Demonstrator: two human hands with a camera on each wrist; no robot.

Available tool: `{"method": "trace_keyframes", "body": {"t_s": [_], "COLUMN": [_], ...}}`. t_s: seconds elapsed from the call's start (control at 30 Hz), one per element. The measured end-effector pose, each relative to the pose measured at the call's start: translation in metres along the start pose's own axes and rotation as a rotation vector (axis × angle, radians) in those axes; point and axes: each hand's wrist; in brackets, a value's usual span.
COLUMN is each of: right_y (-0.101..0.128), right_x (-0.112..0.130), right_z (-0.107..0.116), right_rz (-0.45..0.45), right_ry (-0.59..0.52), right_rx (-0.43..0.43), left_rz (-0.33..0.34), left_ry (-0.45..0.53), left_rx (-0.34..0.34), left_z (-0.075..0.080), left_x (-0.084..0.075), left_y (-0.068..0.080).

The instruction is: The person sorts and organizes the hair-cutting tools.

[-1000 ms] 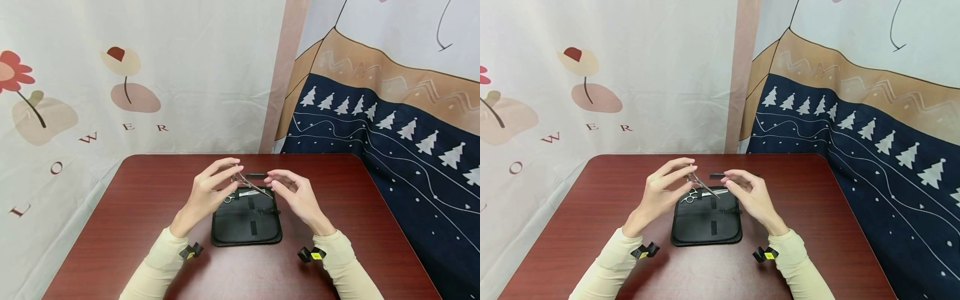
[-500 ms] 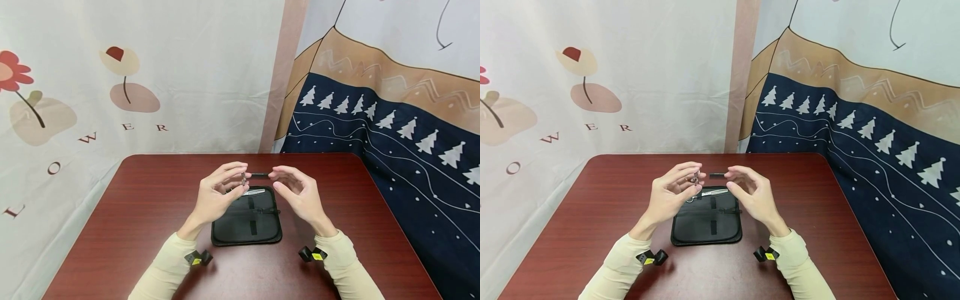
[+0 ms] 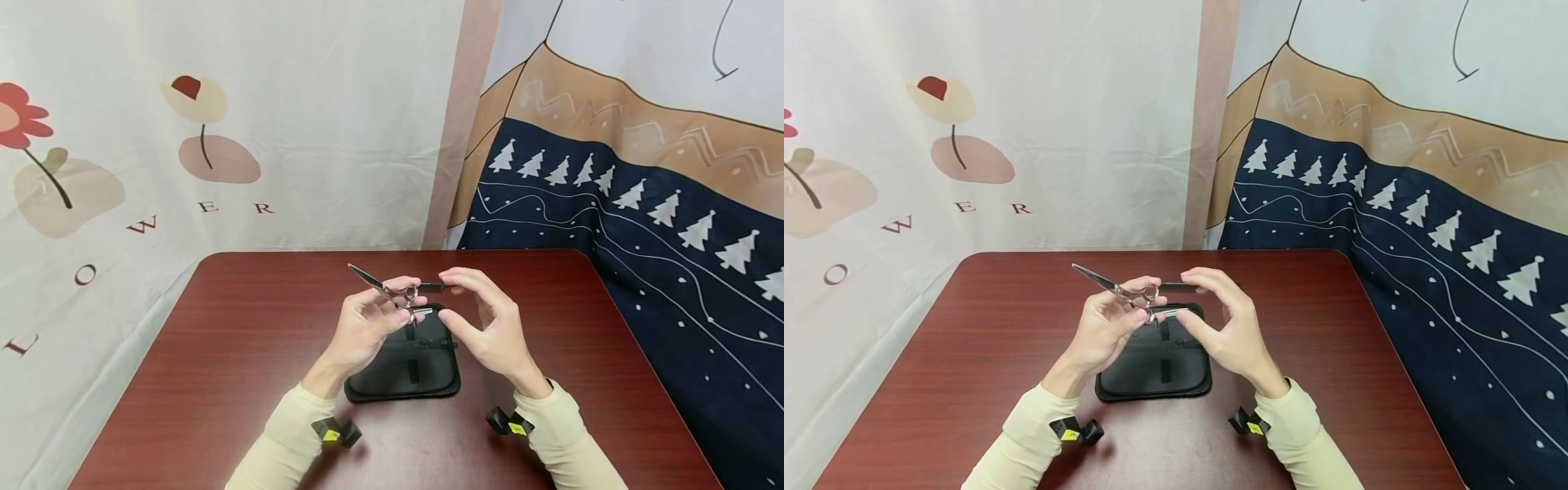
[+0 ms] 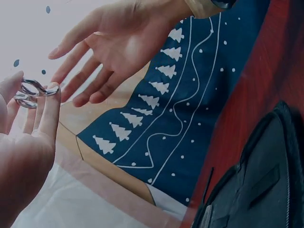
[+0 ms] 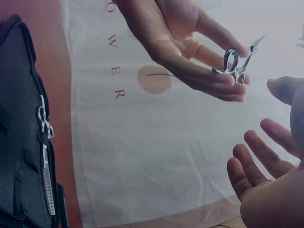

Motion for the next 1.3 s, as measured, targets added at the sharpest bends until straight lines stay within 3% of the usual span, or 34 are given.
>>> {"method": "trace_keyframes", "body": {"t_s": [0.43, 0.63, 1.3], "right_y": [0.0002, 0.0006, 0.0016], "right_x": [0.0061, 0.0073, 0.0087], "right_z": [-0.0041, -0.0044, -0.0038], "right_rz": [0.081, 0.090, 0.084], "right_ry": [0.040, 0.046, 0.089], "right_rx": [0.004, 0.009, 0.013], "left_rz": [0.046, 0.036, 0.019], "left_ry": [0.109, 0.139, 0.151], "left_rx": [0.009, 0.030, 0.042], "left_z": [0.0008, 0.0029, 0.0047], "left_x": [0.0029, 0.0049, 0.0052], "left_y": [0.0066, 0.0083, 0.0088]}}
Point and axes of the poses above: each hand's wrist, its own y-axis away from the middle knuckle, its own z-axis out of the back of the hand, x = y × z, and after that the axes turned 15 degrees about -z, right-handed
